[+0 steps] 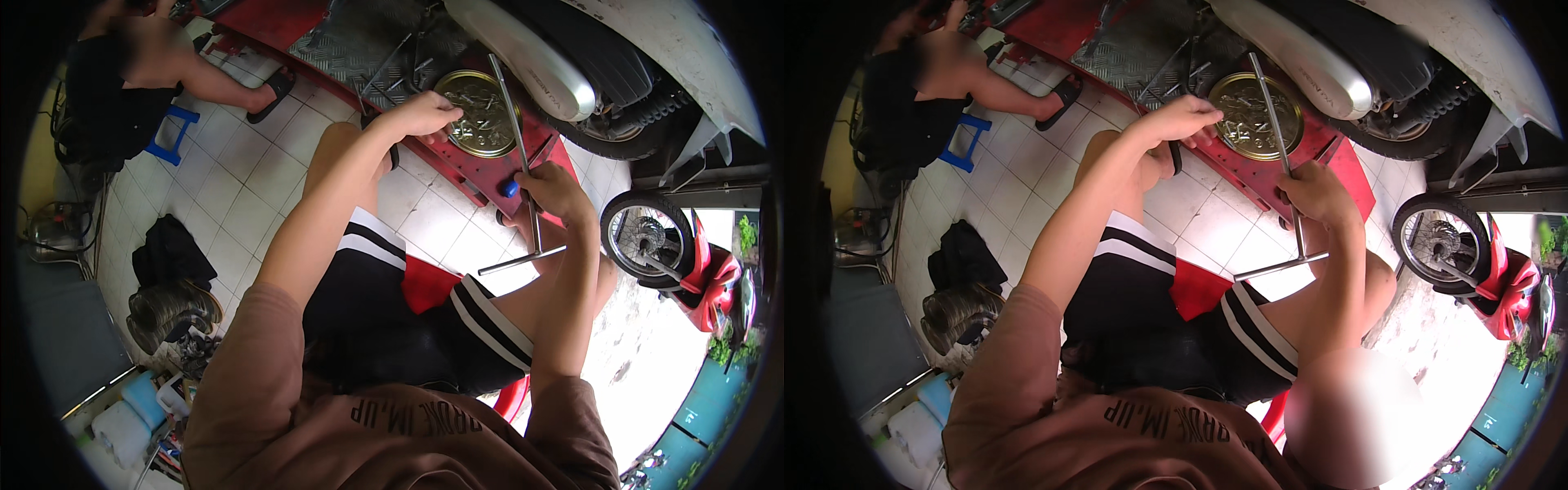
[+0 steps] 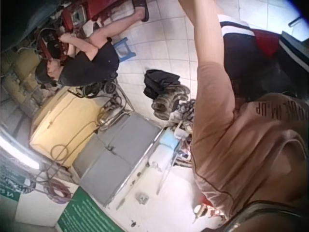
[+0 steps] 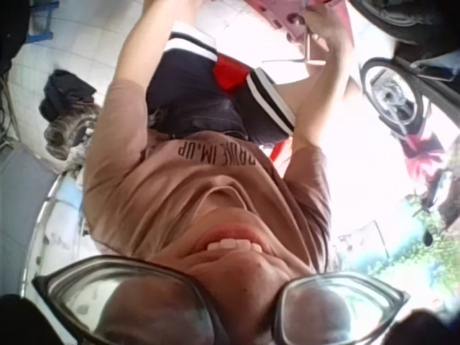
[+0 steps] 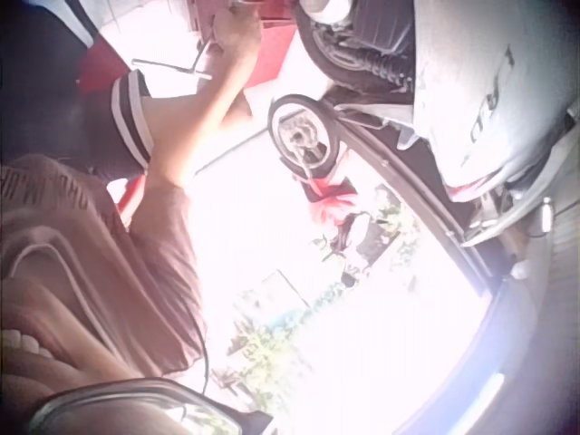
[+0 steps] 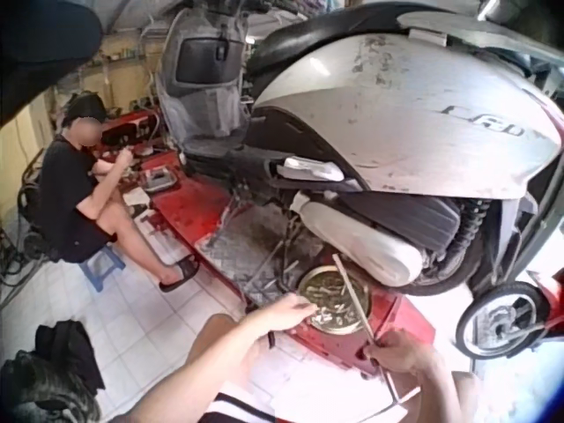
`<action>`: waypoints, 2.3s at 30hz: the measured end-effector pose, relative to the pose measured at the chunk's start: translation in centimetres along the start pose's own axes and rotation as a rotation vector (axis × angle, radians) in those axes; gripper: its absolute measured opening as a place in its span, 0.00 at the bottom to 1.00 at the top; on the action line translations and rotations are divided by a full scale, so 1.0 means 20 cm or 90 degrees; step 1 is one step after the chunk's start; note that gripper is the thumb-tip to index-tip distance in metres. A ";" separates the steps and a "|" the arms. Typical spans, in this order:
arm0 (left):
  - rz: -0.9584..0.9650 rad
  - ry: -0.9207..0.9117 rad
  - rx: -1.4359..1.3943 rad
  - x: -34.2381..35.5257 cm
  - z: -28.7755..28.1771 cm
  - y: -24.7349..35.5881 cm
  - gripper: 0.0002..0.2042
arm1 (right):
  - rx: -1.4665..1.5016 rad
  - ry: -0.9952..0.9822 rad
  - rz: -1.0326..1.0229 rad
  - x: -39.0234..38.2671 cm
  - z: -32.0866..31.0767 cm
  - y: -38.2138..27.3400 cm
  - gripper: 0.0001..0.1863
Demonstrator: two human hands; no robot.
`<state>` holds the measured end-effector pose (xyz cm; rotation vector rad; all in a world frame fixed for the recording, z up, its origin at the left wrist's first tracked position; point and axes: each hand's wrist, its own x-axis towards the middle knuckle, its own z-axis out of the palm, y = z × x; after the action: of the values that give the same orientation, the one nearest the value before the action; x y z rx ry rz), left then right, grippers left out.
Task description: The person is sitting on a red chair in a workshop, using a T-handle wrench to tighten bolts on the undercarriage of a white scooter. They also use a blue-handled screwdriver to adjust components near the engine area.
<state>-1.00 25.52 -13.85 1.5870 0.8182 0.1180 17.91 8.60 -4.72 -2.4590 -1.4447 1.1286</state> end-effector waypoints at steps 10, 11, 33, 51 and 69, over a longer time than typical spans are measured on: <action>0.166 0.039 -0.521 0.73 0.13 0.12 0.13 | -0.141 0.020 0.045 -0.06 0.00 0.00 0.18; 0.158 0.050 -0.534 0.73 0.14 0.13 0.13 | -0.145 0.009 0.049 -0.06 0.00 -0.01 0.16; -0.009 0.089 -0.265 0.87 0.19 -0.11 0.05 | -0.135 0.036 0.022 -0.11 0.00 0.01 0.19; 0.067 0.024 0.493 0.85 0.22 -0.43 0.16 | 0.188 0.217 0.091 -0.08 0.00 0.01 0.15; 0.080 -0.002 0.551 0.73 0.35 -0.46 0.09 | 0.159 0.084 0.065 0.09 0.00 0.21 0.23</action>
<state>9.48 27.53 -29.20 2.4484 0.8111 -0.1767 21.51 7.65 -7.55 -2.4020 -1.0828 1.0686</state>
